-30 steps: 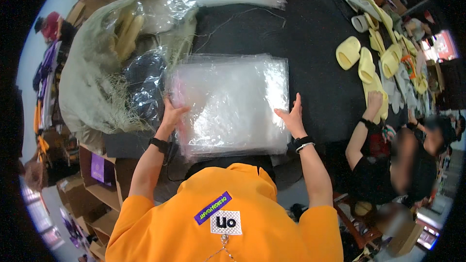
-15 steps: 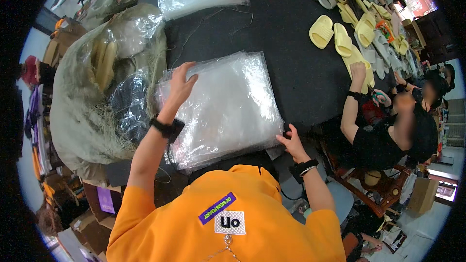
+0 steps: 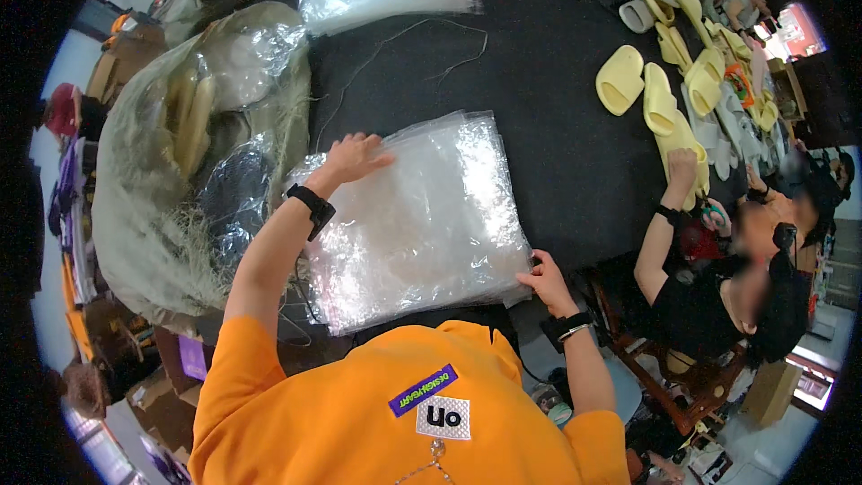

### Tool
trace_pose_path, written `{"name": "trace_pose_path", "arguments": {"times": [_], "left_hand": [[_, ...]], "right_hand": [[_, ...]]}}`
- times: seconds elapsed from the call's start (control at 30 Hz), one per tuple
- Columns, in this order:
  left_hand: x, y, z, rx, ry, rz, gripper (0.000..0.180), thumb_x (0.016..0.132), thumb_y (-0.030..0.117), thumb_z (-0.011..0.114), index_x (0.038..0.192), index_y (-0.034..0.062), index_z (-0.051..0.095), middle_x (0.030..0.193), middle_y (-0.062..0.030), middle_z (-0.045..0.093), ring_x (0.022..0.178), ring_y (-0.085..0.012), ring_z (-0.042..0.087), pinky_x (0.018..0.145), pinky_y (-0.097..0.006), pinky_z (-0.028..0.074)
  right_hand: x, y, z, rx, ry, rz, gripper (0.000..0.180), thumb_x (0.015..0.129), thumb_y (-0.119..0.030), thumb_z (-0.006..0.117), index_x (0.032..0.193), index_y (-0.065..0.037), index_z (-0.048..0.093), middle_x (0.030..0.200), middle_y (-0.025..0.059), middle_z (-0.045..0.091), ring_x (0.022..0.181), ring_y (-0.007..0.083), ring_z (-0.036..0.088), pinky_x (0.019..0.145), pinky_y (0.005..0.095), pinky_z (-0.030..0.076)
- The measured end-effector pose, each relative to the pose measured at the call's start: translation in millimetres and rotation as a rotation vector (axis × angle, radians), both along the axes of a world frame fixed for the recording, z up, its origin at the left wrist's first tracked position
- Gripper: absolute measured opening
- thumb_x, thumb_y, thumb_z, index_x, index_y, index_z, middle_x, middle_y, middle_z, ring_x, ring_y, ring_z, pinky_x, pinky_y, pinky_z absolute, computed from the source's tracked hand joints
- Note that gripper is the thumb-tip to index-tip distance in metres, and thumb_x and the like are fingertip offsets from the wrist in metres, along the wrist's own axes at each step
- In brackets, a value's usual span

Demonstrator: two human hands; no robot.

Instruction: Packaging finished sandals into individual plastic bags at a production table.

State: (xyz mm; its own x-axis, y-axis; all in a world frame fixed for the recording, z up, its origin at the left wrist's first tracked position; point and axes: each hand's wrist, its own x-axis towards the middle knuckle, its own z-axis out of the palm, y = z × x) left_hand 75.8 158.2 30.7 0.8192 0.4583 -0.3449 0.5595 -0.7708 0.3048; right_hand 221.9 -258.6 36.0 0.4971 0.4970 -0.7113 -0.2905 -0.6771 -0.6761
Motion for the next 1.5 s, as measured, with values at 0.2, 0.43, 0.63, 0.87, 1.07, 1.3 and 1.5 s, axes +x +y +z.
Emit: {"name": "trace_pose_path", "arguments": {"times": [0.2,0.43,0.63,0.87,1.07,1.3,1.5], "left_hand": [[-13.8,-7.5,-5.0,0.214,-0.150,-0.064,0.073,0.069,0.051,0.065,0.129,0.0190,0.041,0.124,-0.0131,0.042,0.118,-0.0342,0.034,0.092,-0.051,0.030],[-89.1,-131.5,33.5,0.057,-0.117,-0.541,0.095,0.059,0.059,0.068,0.139,0.0321,0.024,0.147,-0.0113,0.012,0.134,-0.0401,0.005,0.097,-0.069,0.007],[-167.6,-183.7,-6.1,0.101,-0.170,-0.453,0.098,0.056,0.054,0.073,0.138,0.0351,0.024,0.147,-0.0097,0.015,0.135,-0.0378,0.008,0.098,-0.067,0.009],[-187.3,-188.8,-25.2,0.155,-0.245,-0.472,0.088,0.066,0.055,0.066,0.139,0.0342,0.022,0.147,-0.0094,0.014,0.135,-0.0351,0.010,0.100,-0.063,0.011],[-161.8,-168.5,0.3,-0.244,0.062,-0.509,0.063,0.072,0.033,0.066,0.130,0.0248,0.044,0.145,-0.0116,0.020,0.132,-0.0348,0.020,0.099,-0.061,0.019],[-196.4,-56.3,80.6,0.327,-0.130,0.343,0.085,0.069,0.022,0.070,0.139,0.0196,0.023,0.140,-0.0214,0.022,0.125,-0.0438,0.027,0.091,-0.063,0.029],[-258.2,-59.3,49.7,0.514,0.087,0.278,0.091,0.065,0.017,0.069,0.140,0.0235,0.019,0.137,-0.0264,0.024,0.121,-0.0459,0.029,0.088,-0.063,0.029]], "right_hand": [[6.4,44.9,6.5,0.054,-0.751,0.342,0.084,0.066,-0.033,0.074,0.135,-0.012,0.032,0.131,0.0183,0.034,0.121,0.0316,0.032,0.098,0.0466,0.028],[-53.8,67.3,24.8,0.110,-1.066,1.143,0.082,0.059,-0.049,0.073,0.131,-0.032,0.039,0.141,0.0129,0.024,0.131,0.0372,0.017,0.094,0.0693,0.011],[-61.0,64.8,-6.7,0.085,-1.060,1.178,0.084,0.059,-0.050,0.074,0.132,-0.033,0.037,0.144,0.0116,0.018,0.133,0.0375,0.008,0.092,0.0732,0.004],[-56.4,52.8,-43.8,0.143,-1.182,1.226,0.084,0.059,-0.063,0.065,0.133,-0.033,0.036,0.146,0.0113,0.015,0.135,0.0370,0.004,0.091,0.0743,0.001],[-60.6,56.3,-34.0,0.055,-1.117,1.274,0.085,0.061,-0.057,0.069,0.134,-0.028,0.036,0.145,0.0150,0.015,0.134,0.0392,0.005,0.090,0.0742,0.007],[-58.9,86.2,53.1,-0.034,-0.595,1.263,0.076,0.070,-0.037,0.072,0.134,-0.017,0.037,0.140,0.0155,0.026,0.132,0.0354,0.018,0.098,0.0598,0.021],[17.2,82.3,182.6,0.351,-0.220,0.463,0.063,0.078,-0.001,0.059,0.135,-0.007,0.033,0.124,0.0051,0.046,0.115,0.0192,0.041,0.094,0.0297,0.036]]}}
